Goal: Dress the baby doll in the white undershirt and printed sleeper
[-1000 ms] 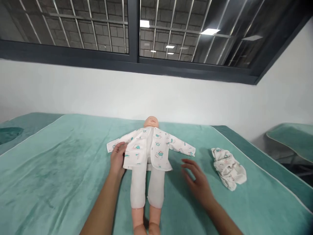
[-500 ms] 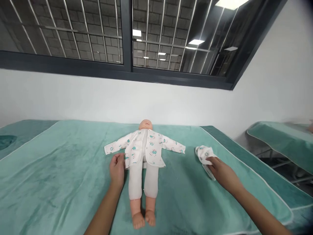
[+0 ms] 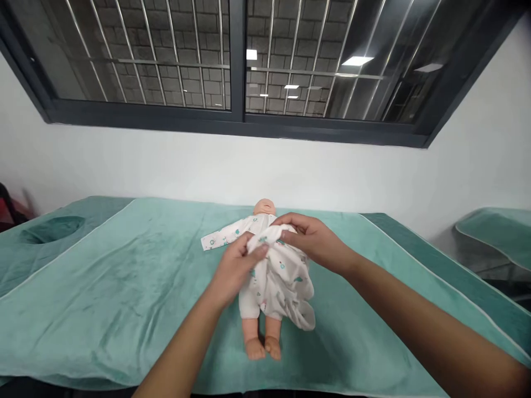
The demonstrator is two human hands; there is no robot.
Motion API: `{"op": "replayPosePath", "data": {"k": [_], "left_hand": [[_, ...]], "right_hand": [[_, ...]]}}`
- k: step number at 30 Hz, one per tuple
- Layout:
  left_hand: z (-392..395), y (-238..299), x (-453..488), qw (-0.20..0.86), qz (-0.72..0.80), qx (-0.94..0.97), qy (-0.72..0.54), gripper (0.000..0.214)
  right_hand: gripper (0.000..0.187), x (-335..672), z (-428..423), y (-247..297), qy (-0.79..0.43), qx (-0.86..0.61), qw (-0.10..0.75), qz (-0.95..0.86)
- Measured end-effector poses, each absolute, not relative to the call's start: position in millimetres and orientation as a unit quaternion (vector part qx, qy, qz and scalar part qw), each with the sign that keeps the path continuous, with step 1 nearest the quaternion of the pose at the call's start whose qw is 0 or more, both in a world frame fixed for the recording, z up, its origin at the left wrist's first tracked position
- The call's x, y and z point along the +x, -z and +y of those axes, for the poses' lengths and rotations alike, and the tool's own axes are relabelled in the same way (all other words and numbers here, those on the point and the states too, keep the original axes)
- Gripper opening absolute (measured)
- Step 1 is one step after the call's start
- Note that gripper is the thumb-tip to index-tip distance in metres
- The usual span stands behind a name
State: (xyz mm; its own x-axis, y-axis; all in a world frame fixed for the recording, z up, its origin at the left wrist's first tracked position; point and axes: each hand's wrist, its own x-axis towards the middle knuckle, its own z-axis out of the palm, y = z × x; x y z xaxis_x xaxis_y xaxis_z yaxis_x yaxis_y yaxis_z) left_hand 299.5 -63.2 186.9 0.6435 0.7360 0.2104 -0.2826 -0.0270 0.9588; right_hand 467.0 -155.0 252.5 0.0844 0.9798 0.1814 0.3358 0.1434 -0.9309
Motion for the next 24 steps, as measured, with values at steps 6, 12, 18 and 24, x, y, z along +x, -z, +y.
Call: {"op": "replayPosePath", "data": {"k": [6, 12, 18, 24], "left_hand": [[-37.5, -201.2, 262.6, 0.764, 0.189, 0.436, -0.436, 0.032], [-39.8, -200.6, 228.2, 0.784, 0.163, 0.546, -0.246, 0.059], [-62.7, -227.3, 233.9, 0.666, 0.177, 0.690, -0.219, 0.038], [-81.2, -231.5, 259.4, 0.619, 0.229, 0.634, -0.403, 0.016]], "right_hand": [[0.032, 476.9, -141.7, -258.4, -0.444, -0.554, 0.362, -0.604], [0.032, 456.9, -149.5, -266.3, -0.437, -0.441, 0.519, -0.588], [0.036, 434.0, -156.5, -255.5, -0.473, -0.401, 0.563, -0.547], [0.033, 442.2, -161.9, -255.2, -0.467, -0.443, 0.415, -0.643]]}}
